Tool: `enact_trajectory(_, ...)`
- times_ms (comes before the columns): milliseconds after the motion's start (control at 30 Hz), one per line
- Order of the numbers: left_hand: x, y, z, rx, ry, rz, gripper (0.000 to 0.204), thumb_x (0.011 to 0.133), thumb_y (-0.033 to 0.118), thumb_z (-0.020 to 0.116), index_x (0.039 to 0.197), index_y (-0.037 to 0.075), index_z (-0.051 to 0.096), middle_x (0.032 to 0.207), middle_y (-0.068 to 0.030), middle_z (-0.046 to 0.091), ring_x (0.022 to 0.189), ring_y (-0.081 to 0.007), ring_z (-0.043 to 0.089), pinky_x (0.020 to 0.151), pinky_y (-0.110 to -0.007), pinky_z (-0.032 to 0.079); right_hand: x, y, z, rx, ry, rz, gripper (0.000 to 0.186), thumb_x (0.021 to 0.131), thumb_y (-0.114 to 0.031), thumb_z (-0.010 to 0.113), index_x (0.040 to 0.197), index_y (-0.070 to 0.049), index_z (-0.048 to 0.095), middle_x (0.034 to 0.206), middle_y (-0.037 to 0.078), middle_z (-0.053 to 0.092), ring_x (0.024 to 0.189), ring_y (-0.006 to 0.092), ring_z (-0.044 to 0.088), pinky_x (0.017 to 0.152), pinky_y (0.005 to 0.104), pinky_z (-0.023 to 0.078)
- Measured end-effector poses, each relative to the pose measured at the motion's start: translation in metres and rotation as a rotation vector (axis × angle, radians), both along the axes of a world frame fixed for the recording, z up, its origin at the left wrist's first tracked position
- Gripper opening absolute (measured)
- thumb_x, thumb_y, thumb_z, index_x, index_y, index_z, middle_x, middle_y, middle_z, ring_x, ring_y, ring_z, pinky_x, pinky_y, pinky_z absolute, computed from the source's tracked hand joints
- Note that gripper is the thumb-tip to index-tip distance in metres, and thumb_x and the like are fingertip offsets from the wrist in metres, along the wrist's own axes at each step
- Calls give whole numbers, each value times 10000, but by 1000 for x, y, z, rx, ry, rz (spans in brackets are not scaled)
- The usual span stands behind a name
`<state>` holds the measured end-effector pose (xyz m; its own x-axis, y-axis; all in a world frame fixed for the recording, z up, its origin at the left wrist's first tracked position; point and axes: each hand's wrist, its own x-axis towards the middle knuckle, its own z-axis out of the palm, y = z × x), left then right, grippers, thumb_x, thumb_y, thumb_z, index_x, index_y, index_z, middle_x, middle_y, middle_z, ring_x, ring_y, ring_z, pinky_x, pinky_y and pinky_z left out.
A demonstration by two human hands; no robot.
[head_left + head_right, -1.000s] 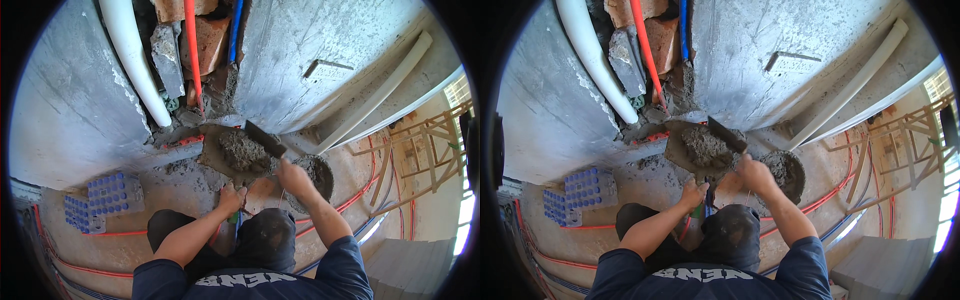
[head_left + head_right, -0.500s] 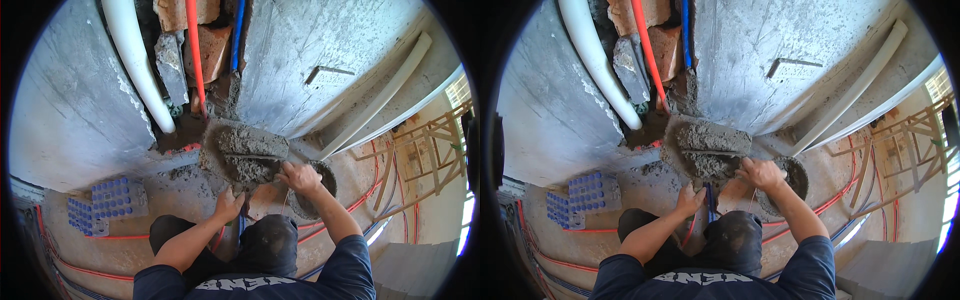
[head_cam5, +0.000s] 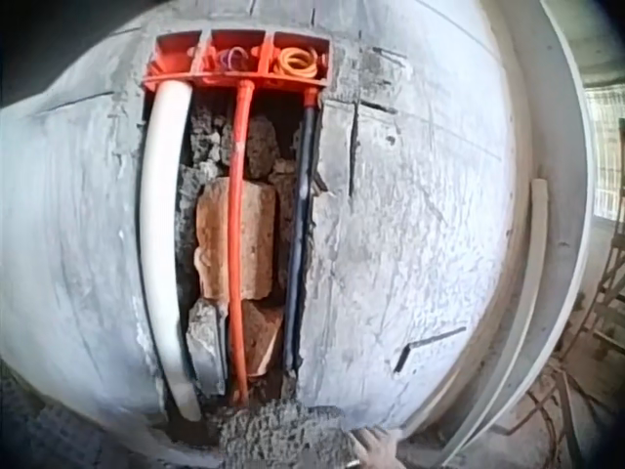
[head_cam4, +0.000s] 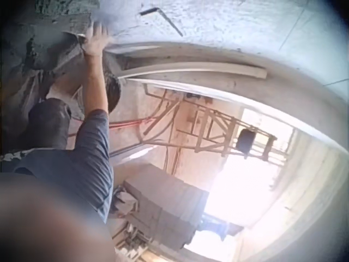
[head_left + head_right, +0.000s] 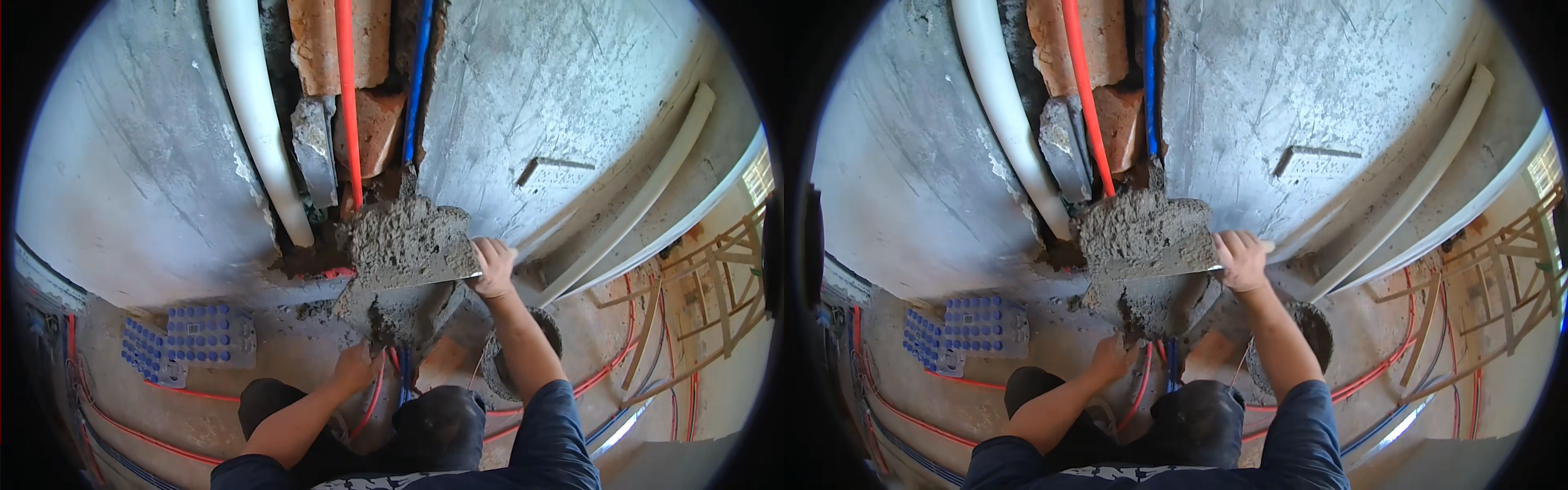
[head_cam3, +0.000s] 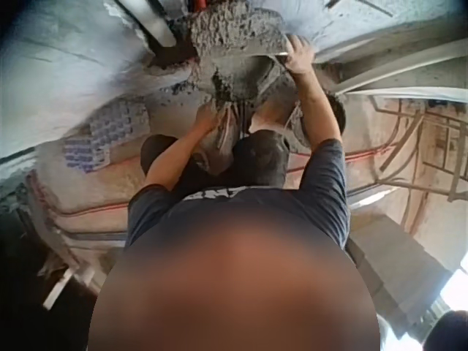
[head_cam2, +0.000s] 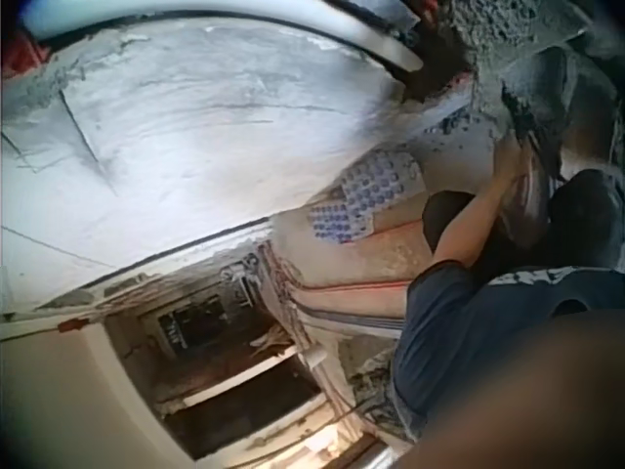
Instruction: Applying mortar to fill and level a gap in the floor around plumbing pipes.
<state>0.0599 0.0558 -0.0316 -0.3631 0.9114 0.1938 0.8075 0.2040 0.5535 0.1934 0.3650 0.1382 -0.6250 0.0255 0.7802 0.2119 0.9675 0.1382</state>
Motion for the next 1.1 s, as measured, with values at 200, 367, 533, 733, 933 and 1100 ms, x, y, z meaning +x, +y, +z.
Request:
enact_trajectory(200, 9, 4, -32, -85, -283, 174, 334, 854, 304, 579, 914, -25, 570, 810, -242, 648, 737, -456, 599, 675, -501, 477, -80, -24, -61, -514, 183, 399, 377, 824, -316, 658, 1048, -16, 614, 880, 142, 618, 665, 343, 572, 605, 387, 460)
enact_trajectory(367, 6, 21, -26, -71, -616, 345, 326, 838, 283, 577, 927, -30, 573, 737, -212, 640, 689, -435, 602, 649, -480, 483, -115, -27, -73, -1451, 271, 442, 191, 949, -219, 574, 989, -34, 549, 655, 49, 551, 523, 175, 485, 520, 294, 410)
enact_trajectory(533, 14, 40, 9, -89, -836, 336, 275, 825, 246, 567, 876, -25, 565, 614, -158, 598, 548, -351, 587, 547, -430, 480, -103, -39, -45, -1421, 324, 348, 209, 1028, -186, 431, 849, -92, 485, 613, 2, 489, 498, 88, 412, 483, 231, 358)
enact_trajectory(733, 29, 57, 16, -47, -1208, 443, 178, 823, 177, 534, 715, 39, 565, 531, -87, 538, 419, -200, 481, 429, -334, 405, -67, -37, -21, -1328, 307, 110, 202, 1020, -210, 455, 862, -90, 493, 616, -7, 489, 494, 84, 412, 471, 236, 356)
enact_trajectory(933, 37, 65, 15, -21, -1268, 485, 210, 819, 181, 529, 656, 49, 533, 479, -78, 504, 395, -204, 476, 417, -331, 402, -2, -34, -17, -1003, 19, -109, 238, 974, -289, 560, 856, -88, 509, 620, 44, 542, 470, 178, 494, 458, 313, 409)
enact_trajectory(1100, 39, 64, 19, -17, -1207, 506, 197, 817, 193, 532, 690, 42, 526, 501, -85, 520, 393, -209, 482, 413, -340, 405, 15, -29, 17, -318, -674, -286, 329, 898, -417, 630, 854, -108, 524, 654, 90, 614, 523, 308, 601, 491, 426, 478)
